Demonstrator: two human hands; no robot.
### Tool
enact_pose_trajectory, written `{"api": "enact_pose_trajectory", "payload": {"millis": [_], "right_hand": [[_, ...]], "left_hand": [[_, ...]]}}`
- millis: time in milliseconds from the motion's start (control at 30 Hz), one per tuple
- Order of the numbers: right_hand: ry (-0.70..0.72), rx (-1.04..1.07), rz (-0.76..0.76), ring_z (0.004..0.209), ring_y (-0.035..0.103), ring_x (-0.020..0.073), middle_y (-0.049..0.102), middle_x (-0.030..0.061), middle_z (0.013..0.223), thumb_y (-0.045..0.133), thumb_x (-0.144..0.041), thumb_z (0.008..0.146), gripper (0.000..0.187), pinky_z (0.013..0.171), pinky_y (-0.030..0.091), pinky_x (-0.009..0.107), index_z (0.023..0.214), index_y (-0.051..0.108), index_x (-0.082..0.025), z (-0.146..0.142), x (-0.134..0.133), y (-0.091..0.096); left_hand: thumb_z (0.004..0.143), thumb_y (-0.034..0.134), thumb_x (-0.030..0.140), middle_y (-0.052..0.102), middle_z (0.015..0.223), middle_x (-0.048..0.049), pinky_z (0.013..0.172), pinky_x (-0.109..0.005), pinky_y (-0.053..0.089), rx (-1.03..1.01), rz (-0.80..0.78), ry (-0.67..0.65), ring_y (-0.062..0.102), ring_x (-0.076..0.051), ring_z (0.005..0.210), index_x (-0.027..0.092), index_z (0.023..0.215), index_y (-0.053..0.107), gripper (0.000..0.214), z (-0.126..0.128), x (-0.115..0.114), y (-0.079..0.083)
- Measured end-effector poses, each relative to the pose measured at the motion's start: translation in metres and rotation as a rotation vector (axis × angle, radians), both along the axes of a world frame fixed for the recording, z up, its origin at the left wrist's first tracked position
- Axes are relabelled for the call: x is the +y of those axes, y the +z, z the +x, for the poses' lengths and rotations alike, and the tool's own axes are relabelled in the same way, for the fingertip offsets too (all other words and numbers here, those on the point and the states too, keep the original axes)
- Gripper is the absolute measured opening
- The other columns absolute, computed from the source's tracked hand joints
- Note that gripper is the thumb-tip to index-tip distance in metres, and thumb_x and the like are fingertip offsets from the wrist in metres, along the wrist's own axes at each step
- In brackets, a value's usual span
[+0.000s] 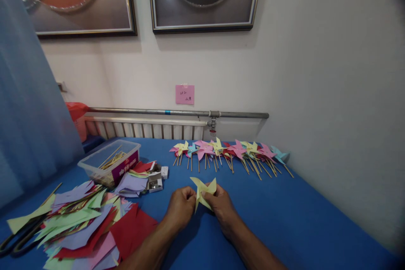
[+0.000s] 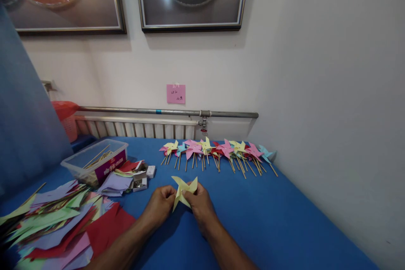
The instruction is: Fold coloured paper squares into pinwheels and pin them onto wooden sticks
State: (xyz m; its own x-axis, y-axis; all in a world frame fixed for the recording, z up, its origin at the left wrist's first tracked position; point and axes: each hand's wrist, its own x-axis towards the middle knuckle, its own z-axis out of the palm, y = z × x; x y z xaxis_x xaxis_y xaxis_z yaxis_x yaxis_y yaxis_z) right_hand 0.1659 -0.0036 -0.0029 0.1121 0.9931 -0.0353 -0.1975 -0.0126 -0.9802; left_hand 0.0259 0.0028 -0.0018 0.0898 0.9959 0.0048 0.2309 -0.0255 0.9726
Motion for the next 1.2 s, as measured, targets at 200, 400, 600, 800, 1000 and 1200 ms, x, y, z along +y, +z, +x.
{"api": "enact_pose_trajectory", "payload": {"millis": [200, 400, 600, 800, 1000, 1200], "right_hand": [[-0.018, -0.009, 0.017, 0.053, 0.048, 0.0121, 0.058, -0.0060, 0.059, 0.077, -0.036, 0.061, 0.033, 0.055, 0.038, 0.025, 0.085, 0.061, -0.019, -0.001, 0.001, -0.001], [-0.025, -0.021, 0.023, 0.054, 0.049, 0.0133, 0.059, -0.0052, 0.060, 0.078, -0.038, 0.058, 0.036, 0.055, 0.038, 0.026, 0.084, 0.061, -0.020, -0.001, 0.003, -0.004], [-0.011, -0.025, 0.021, 0.054, 0.049, 0.0127, 0.060, -0.0052, 0.062, 0.076, -0.036, 0.061, 0.034, 0.055, 0.040, 0.025, 0.087, 0.063, -0.019, 0.006, 0.003, -0.004], [0.023, -0.059, 0.045, 0.056, 0.054, 0.0133, 0.063, -0.0034, 0.064, 0.078, -0.033, 0.063, 0.031, 0.055, 0.041, 0.025, 0.086, 0.064, -0.018, 0.014, 0.001, 0.008], [-0.118, 0.008, 0.046, 0.069, 0.064, 0.0177, 0.071, 0.0042, 0.082, 0.080, -0.047, 0.064, 0.045, 0.062, 0.048, 0.028, 0.095, 0.065, -0.018, 0.021, 0.006, 0.016], [0.067, -0.256, 0.114, 0.051, 0.051, 0.0126, 0.061, -0.0021, 0.060, 0.066, -0.046, 0.077, 0.027, 0.050, 0.037, 0.024, 0.073, 0.060, -0.020, 0.005, -0.005, 0.006]], "left_hand": [[0.074, 0.053, 0.023, 0.047, 0.049, 0.0051, 0.046, -0.021, 0.027, -0.033, 0.001, -0.004, 0.037, -0.009, 0.047, 0.019, 0.061, 0.054, 0.013, 0.001, 0.002, -0.005], [0.072, 0.056, 0.024, 0.047, 0.047, 0.0055, 0.045, -0.022, 0.027, -0.047, -0.006, -0.003, 0.038, -0.009, 0.044, 0.020, 0.060, 0.054, 0.013, 0.002, 0.001, -0.003], [0.069, 0.056, 0.024, 0.050, 0.046, 0.0053, 0.044, -0.022, 0.025, -0.092, -0.116, -0.108, 0.039, -0.009, 0.040, 0.019, 0.064, 0.059, 0.008, -0.002, -0.002, 0.008], [0.064, 0.062, 0.024, 0.048, 0.047, 0.0066, 0.044, -0.022, 0.021, -0.077, -0.102, -0.171, 0.033, -0.006, 0.041, 0.017, 0.061, 0.059, 0.008, -0.013, 0.001, 0.011], [0.058, 0.068, 0.035, 0.050, 0.043, 0.0052, 0.042, -0.021, 0.026, -0.264, -0.153, -0.004, 0.038, -0.007, 0.038, 0.018, 0.060, 0.055, 0.021, -0.019, 0.012, 0.007], [0.053, 0.070, 0.030, 0.059, 0.050, 0.0009, 0.045, -0.021, 0.037, -0.395, -0.166, 0.017, 0.053, -0.011, 0.044, 0.017, 0.065, 0.058, 0.022, -0.018, 0.013, 0.009]]}}
